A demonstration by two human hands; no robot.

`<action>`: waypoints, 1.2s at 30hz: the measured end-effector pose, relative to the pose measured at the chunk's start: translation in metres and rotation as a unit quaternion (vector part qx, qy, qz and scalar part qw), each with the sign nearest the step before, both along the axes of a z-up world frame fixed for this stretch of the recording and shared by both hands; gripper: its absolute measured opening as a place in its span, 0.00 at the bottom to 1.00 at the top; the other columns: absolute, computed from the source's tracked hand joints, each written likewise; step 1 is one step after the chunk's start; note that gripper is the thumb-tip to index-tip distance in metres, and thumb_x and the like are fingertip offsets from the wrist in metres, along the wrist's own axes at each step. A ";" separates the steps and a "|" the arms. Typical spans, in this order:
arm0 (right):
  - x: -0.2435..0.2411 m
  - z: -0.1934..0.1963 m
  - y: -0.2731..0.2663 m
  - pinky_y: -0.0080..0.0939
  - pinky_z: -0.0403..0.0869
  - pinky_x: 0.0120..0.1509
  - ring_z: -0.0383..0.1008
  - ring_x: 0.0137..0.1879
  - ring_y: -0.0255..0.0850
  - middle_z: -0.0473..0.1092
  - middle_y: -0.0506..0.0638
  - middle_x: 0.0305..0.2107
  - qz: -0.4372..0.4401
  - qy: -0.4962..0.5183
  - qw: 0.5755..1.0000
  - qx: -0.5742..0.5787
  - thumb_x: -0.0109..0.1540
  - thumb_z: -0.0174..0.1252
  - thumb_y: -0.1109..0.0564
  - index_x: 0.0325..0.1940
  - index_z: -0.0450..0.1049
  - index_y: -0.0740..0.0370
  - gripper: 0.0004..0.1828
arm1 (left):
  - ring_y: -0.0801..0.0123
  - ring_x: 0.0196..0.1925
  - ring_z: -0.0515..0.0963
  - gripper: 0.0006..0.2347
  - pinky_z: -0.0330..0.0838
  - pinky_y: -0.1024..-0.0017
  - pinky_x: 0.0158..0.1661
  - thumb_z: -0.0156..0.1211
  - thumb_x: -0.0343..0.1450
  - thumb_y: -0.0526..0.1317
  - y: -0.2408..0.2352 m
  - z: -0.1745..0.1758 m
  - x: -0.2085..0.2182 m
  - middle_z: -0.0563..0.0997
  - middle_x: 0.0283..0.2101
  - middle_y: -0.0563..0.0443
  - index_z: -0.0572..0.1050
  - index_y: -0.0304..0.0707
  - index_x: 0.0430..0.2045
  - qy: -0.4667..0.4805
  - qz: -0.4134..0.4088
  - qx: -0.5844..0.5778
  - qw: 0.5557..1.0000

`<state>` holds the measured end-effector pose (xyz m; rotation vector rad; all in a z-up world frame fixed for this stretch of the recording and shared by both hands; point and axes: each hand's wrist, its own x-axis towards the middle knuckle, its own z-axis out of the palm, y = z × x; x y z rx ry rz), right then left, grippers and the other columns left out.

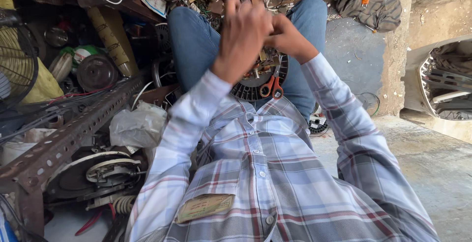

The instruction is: The person uses their hands and a pair of orange-handled scissors to manipulate copper wires and small parts on a central fan motor component.

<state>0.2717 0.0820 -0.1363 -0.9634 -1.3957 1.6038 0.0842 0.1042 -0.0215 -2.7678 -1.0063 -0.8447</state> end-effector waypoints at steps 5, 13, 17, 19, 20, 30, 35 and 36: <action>0.009 0.016 -0.014 0.33 0.74 0.46 0.75 0.40 0.29 0.77 0.46 0.34 0.039 -0.075 0.994 0.076 0.63 0.62 0.68 0.45 0.80 0.68 0.06 | 0.63 0.33 0.77 0.06 0.66 0.61 0.43 0.59 0.71 0.33 -0.076 0.017 -0.028 0.74 0.29 0.49 0.74 0.40 0.23 0.060 -0.033 -0.126 0.990; -0.020 0.008 -0.052 0.40 0.71 0.40 0.73 0.32 0.37 0.75 0.49 0.25 -0.233 -0.278 0.931 0.035 0.66 0.65 0.55 0.42 0.84 0.64 0.09 | 0.59 0.36 0.78 0.07 0.66 0.59 0.43 0.63 0.70 0.39 -0.124 -0.031 -0.064 0.77 0.33 0.48 0.81 0.37 0.36 -0.043 -0.038 -0.214 0.975; -0.056 -0.027 -0.079 0.39 0.72 0.61 0.75 0.53 0.36 0.78 0.49 0.44 -0.215 0.015 0.976 0.014 0.72 0.52 0.48 0.49 0.79 0.69 0.20 | 0.56 0.41 0.77 0.05 0.65 0.56 0.47 0.70 0.67 0.39 -0.121 -0.044 -0.070 0.76 0.34 0.50 0.82 0.39 0.30 -0.133 0.002 -0.168 0.977; -0.063 -0.037 -0.080 0.39 0.75 0.55 0.75 0.47 0.33 0.78 0.49 0.39 -0.245 0.001 0.969 -0.005 0.74 0.51 0.47 0.45 0.79 0.70 0.23 | 0.49 0.51 0.73 0.06 0.63 0.53 0.54 0.71 0.65 0.40 -0.118 -0.055 -0.069 0.75 0.43 0.45 0.83 0.38 0.28 -0.179 0.047 -0.156 0.970; -0.062 -0.040 -0.080 0.38 0.75 0.54 0.75 0.47 0.33 0.78 0.49 0.38 -0.247 0.006 0.969 -0.002 0.73 0.51 0.47 0.46 0.79 0.70 0.22 | 0.43 0.58 0.70 0.06 0.61 0.50 0.60 0.71 0.65 0.40 -0.115 -0.061 -0.068 0.73 0.50 0.39 0.82 0.38 0.27 -0.205 0.058 -0.149 0.966; -0.053 -0.043 -0.073 0.34 0.68 0.46 0.65 0.41 0.30 0.69 0.44 0.32 -0.233 0.007 0.968 0.090 0.75 0.48 0.48 0.42 0.72 0.70 0.21 | 0.40 0.73 0.63 0.08 0.52 0.46 0.70 0.70 0.62 0.42 -0.091 -0.094 -0.075 0.62 0.72 0.30 0.83 0.34 0.22 -0.242 0.008 -0.297 0.924; -0.053 -0.051 -0.082 0.37 0.66 0.40 0.62 0.34 0.32 0.63 0.45 0.25 -0.227 0.019 0.971 0.078 0.75 0.46 0.47 0.33 0.67 0.67 0.23 | 0.40 0.71 0.65 0.10 0.54 0.47 0.68 0.68 0.65 0.44 -0.101 -0.096 -0.078 0.64 0.71 0.31 0.82 0.35 0.23 -0.240 -0.003 -0.271 0.932; -0.053 -0.050 -0.087 0.38 0.65 0.40 0.62 0.34 0.33 0.62 0.46 0.25 -0.226 -0.003 0.970 0.086 0.76 0.46 0.47 0.33 0.66 0.67 0.23 | 0.39 0.70 0.65 0.10 0.55 0.48 0.67 0.68 0.65 0.45 -0.098 -0.095 -0.077 0.64 0.70 0.31 0.82 0.36 0.23 -0.242 -0.014 -0.255 0.936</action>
